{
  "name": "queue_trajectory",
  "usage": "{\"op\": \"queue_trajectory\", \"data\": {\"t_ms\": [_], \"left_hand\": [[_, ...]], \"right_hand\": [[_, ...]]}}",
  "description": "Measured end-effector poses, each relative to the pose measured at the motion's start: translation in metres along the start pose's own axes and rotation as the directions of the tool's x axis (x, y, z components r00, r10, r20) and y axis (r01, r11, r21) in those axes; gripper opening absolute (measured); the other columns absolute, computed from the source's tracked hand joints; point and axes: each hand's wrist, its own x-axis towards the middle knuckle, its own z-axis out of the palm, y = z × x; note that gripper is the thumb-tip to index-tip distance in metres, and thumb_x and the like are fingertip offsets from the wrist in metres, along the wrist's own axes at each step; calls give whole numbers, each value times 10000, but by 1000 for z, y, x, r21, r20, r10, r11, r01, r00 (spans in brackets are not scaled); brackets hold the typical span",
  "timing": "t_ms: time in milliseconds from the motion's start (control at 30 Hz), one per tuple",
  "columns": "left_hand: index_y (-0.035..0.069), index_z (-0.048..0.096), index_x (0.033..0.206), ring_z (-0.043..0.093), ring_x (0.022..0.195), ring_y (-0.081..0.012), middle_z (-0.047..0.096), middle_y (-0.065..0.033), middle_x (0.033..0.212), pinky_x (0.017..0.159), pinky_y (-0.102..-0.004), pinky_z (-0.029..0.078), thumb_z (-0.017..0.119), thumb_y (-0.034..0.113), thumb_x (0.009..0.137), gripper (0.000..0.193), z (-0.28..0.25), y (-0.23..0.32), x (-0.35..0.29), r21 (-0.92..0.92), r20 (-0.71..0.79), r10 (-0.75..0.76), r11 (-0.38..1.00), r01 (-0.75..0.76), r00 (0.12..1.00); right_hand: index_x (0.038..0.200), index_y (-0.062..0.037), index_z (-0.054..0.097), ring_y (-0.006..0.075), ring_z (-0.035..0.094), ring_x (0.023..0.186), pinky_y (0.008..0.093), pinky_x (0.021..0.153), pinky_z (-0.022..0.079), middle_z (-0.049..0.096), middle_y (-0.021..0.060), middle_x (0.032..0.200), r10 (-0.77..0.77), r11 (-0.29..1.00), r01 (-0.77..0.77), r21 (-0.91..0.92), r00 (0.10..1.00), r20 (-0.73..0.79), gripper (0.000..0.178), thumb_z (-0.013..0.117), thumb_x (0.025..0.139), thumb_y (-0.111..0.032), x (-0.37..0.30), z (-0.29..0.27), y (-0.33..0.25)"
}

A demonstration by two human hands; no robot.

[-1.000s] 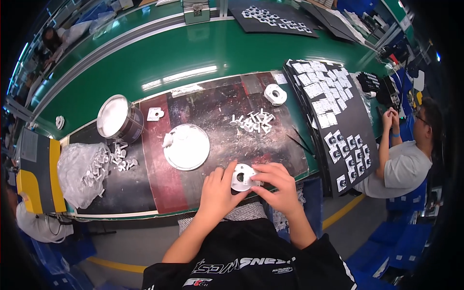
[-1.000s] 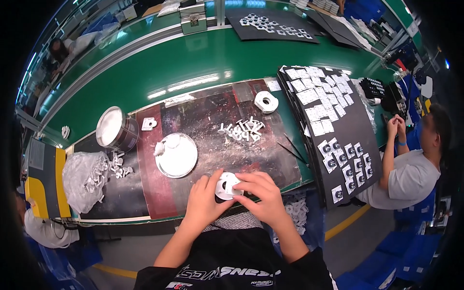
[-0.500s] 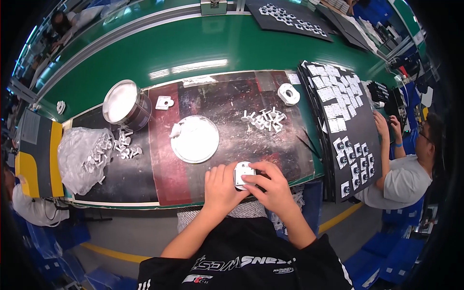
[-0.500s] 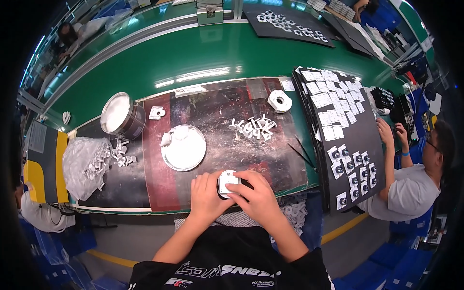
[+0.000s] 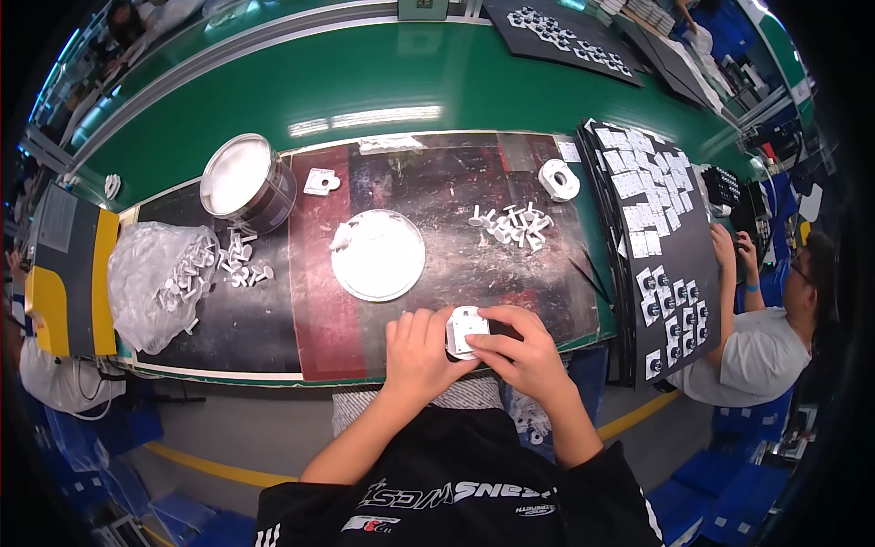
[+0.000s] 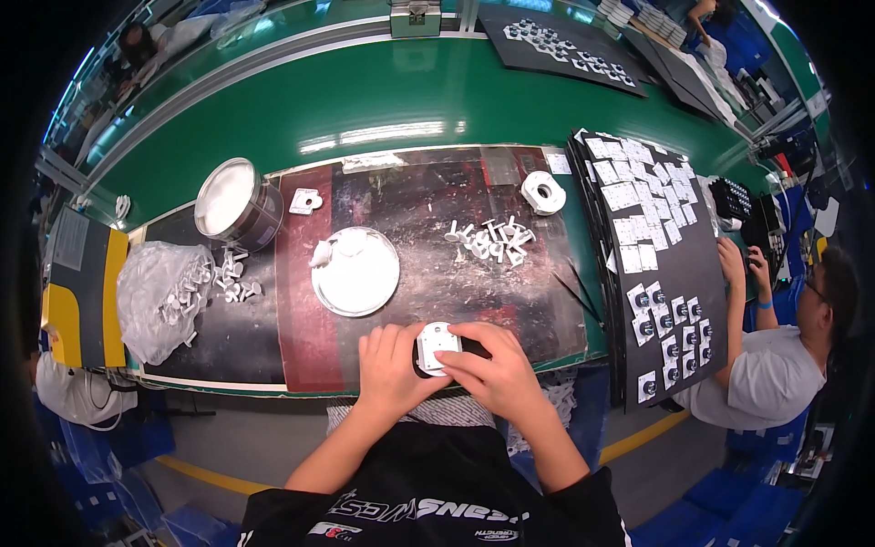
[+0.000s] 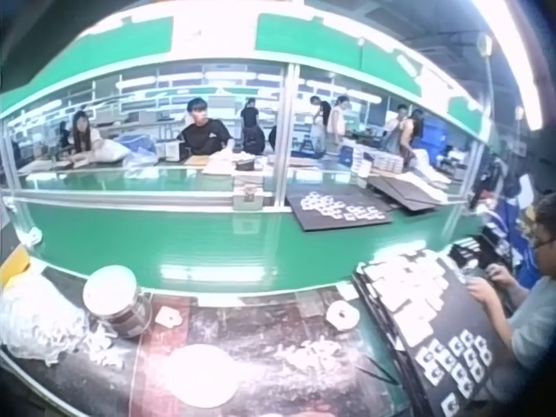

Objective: Assembling plastic lighting components by applying paste and joining parts at a factory workstation.

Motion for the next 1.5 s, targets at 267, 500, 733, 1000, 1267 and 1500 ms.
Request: {"op": "queue_trajectory", "data": {"t_ms": [267,500,733,1000,1267,1500], "left_hand": [[86,641,1210,551,925,-253,589,-46,996,820,-417,340,909,437,614,742,-1,1,-1,25,2,-13,1000,13,1000],[86,641,1212,551,929,-253,589,-45,1000,818,-416,337,903,437,626,732,-1,3,-1,26,0,-18,999,18,1000],[85,632,1216,557,936,-255,603,-47,1010,824,-418,340,906,424,623,736,-2,2,0,20,11,-19,1000,19,1000],[82,638,1204,560,944,-256,602,-51,1009,830,-421,341,907,419,617,729,-1,3,0,16,2,-15,1000,15,1000],[86,645,1197,559,939,-258,594,-52,994,824,-423,339,903,414,615,717,-1,3,0,10,-16,-15,1000,16,1000],[78,642,1199,555,935,-263,595,-56,997,833,-425,342,910,464,646,726,-2,2,1,25,-25,-6,1000,7,1000]], "right_hand": [[1063,-131,814,298,652,1090,370,869,555,675,116,1276,39,999,-39,2,999,4,271,841,797,-82,-2,1,1],[1054,-121,813,295,651,1096,376,882,542,678,114,1263,94,992,-93,80,996,2,272,837,791,-60,-1,2,0],[1024,-124,815,311,658,1098,434,975,491,697,96,1207,16,1000,-16,-14,1000,4,262,854,766,-97,4,-1,2],[1044,-158,806,295,657,1116,425,964,476,697,69,1225,-3,1000,3,-23,1000,-30,248,827,797,-149,-5,8,8],[1039,-167,807,288,656,1139,436,995,457,701,59,1225,-24,999,20,-32,994,-104,239,831,802,-163,-12,15,12],[1051,-89,782,335,629,1196,437,1017,497,686,115,1244,39,995,-36,90,999,-27,230,790,822,-113,23,-20,11]]}}
